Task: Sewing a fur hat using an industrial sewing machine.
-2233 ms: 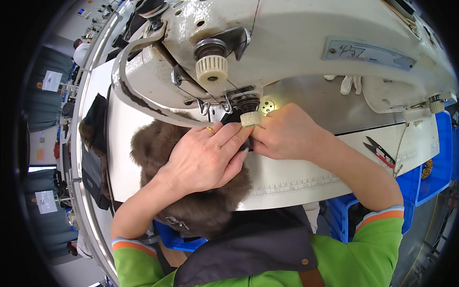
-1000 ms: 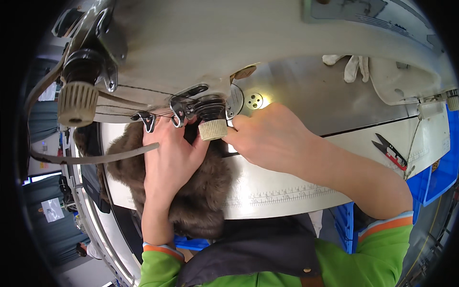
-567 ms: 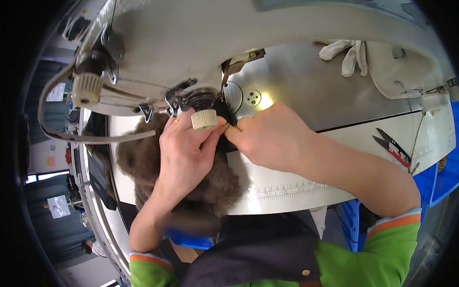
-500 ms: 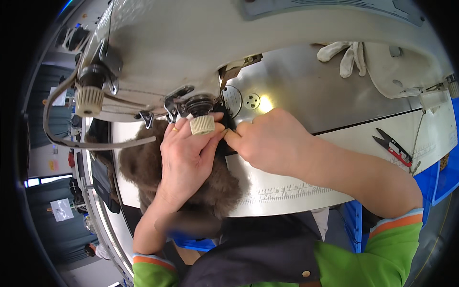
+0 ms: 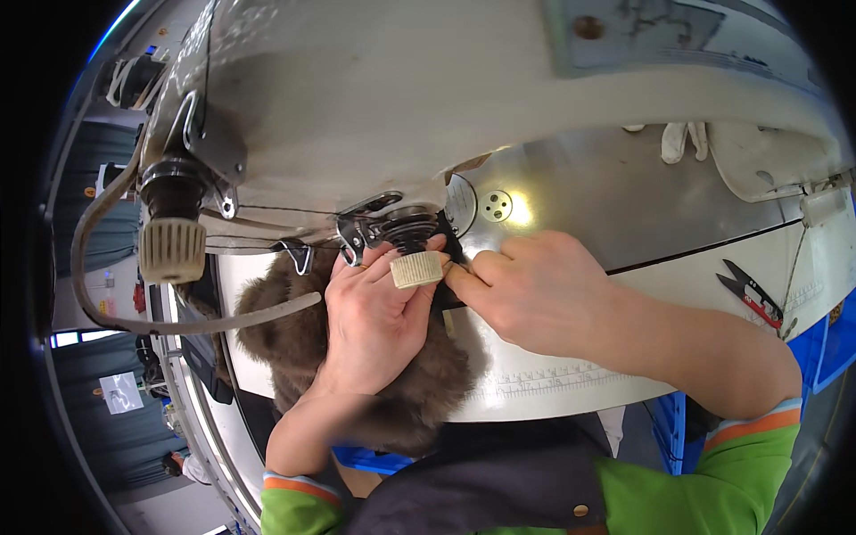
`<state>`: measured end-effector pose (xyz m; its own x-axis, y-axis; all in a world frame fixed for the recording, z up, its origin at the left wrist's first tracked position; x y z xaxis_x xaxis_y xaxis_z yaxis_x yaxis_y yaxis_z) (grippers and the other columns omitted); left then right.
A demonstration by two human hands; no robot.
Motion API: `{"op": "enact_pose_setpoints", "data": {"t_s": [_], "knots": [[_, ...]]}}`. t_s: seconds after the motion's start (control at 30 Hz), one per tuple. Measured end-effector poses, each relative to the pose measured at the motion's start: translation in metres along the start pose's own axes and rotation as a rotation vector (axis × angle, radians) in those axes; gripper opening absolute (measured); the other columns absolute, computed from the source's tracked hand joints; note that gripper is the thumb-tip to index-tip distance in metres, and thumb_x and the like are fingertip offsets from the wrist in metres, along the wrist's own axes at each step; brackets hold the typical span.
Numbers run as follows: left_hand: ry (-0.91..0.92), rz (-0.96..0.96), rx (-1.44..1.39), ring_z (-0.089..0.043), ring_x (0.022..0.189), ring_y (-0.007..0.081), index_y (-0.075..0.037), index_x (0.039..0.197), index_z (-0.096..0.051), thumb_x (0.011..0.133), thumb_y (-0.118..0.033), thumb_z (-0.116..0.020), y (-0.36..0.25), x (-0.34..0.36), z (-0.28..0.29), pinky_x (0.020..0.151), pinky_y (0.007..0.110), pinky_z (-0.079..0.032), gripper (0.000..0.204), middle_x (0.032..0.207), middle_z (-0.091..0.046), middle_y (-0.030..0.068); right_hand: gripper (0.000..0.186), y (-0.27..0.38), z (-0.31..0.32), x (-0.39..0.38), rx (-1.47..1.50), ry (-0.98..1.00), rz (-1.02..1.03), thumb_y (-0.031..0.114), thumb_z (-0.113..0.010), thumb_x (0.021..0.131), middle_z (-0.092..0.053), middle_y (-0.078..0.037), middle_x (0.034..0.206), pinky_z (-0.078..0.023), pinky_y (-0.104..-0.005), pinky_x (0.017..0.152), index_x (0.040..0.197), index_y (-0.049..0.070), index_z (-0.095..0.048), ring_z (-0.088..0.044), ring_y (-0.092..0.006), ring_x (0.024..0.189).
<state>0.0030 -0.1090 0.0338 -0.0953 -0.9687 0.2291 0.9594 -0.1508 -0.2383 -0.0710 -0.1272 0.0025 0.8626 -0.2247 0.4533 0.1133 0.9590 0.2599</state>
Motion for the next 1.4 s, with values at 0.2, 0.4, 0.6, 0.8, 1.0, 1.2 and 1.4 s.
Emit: {"op": "enact_pose_setpoints", "data": {"t_s": [0.2, 0.4, 0.6, 0.8, 1.0, 1.2, 1.4], "knots": [[-0.034, 0.0, -0.095, -0.056, 0.064, 0.0262, -0.007, 0.081, -0.067, 0.073, 0.0, -0.067, 0.003, 0.006, 0.003, 0.074, 0.038, -0.042, 0.01, 0.065, -0.053, 0.0051, 0.023, -0.006, -0.012, 0.001, -0.013, 0.022, -0.028, 0.018, -0.065, 0.078, -0.053, 0.001, 0.063, -0.044, -0.0289, 0.044, 0.098, 0.008, -0.067, -0.058, -0.0139, 0.054], [0.06, 0.036, -0.021, -0.06, 0.068, 0.0265, -0.008, 0.085, -0.07, 0.073, 0.002, -0.065, 0.021, -0.003, -0.009, 0.072, 0.039, -0.045, 0.016, 0.07, -0.06, 0.0039, 0.026, -0.007, 0.001, 0.0, 0.039, -0.014, -0.058, 0.017, -0.062, 0.08, -0.054, 0.0, 0.059, -0.045, -0.0309, 0.041, 0.104, 0.008, -0.064, -0.06, -0.0164, 0.05], [-0.002, 0.159, -0.092, -0.069, 0.09, 0.0296, -0.004, 0.096, -0.073, 0.079, 0.003, -0.065, 0.027, -0.002, -0.004, 0.079, 0.036, -0.054, 0.02, 0.105, -0.072, 0.0081, 0.032, -0.005, -0.007, 0.007, 0.004, 0.113, -0.112, 0.013, -0.06, 0.078, -0.058, -0.004, 0.061, -0.047, -0.033, 0.042, 0.108, 0.004, -0.061, -0.063, -0.0188, 0.052], [0.014, 0.155, -0.001, -0.069, 0.082, 0.0315, -0.007, 0.095, -0.07, 0.083, -0.005, -0.069, 0.031, 0.004, -0.003, 0.074, 0.037, -0.054, 0.012, 0.091, -0.071, 0.0122, 0.027, -0.006, -0.001, 0.002, -0.037, -0.017, -0.099, 0.015, -0.061, 0.077, -0.059, -0.003, 0.062, -0.047, -0.0309, 0.044, 0.101, 0.003, -0.064, -0.064, -0.0169, 0.055], [0.061, 0.23, 0.067, -0.069, 0.087, 0.0298, -0.007, 0.098, -0.069, 0.082, -0.005, -0.07, 0.033, -0.003, 0.002, 0.078, 0.035, -0.054, 0.016, 0.093, -0.07, 0.0122, 0.033, -0.001, -0.002, 0.004, -0.07, 0.012, -0.106, 0.017, -0.061, 0.076, -0.06, -0.003, 0.064, -0.047, -0.0297, 0.045, 0.105, 0.002, -0.065, -0.064, -0.0168, 0.057], [0.059, 0.14, 0.061, -0.069, 0.086, 0.0242, -0.004, 0.097, -0.069, 0.081, 0.0, -0.07, 0.032, -0.007, -0.004, 0.078, 0.032, -0.052, 0.017, 0.092, -0.07, 0.0094, 0.033, 0.0, -0.007, 0.003, -0.045, 0.043, -0.075, 0.016, -0.06, 0.077, -0.06, -0.005, 0.065, -0.048, -0.0315, 0.047, 0.105, 0.001, -0.065, -0.064, -0.0178, 0.056], [0.014, 0.033, 0.068, -0.063, 0.07, 0.0235, -0.005, 0.094, -0.07, 0.081, -0.001, -0.07, 0.028, -0.003, -0.005, 0.065, 0.03, -0.047, 0.013, 0.082, -0.066, 0.008, 0.025, 0.001, -0.005, 0.004, -0.024, 0.014, -0.06, 0.016, -0.06, 0.077, -0.061, -0.006, 0.066, -0.049, -0.0322, 0.048, 0.098, 0.003, -0.065, -0.064, -0.0193, 0.057]]}}
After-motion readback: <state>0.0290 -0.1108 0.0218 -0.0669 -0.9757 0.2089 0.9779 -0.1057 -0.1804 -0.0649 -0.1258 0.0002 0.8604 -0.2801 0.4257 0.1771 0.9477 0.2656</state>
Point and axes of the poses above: each hand's wrist, its own x-axis towards the middle knuckle, its own z-axis out of the back of the hand, y = z × x, the point moved 10 cm from there along x, towards the middle knuckle
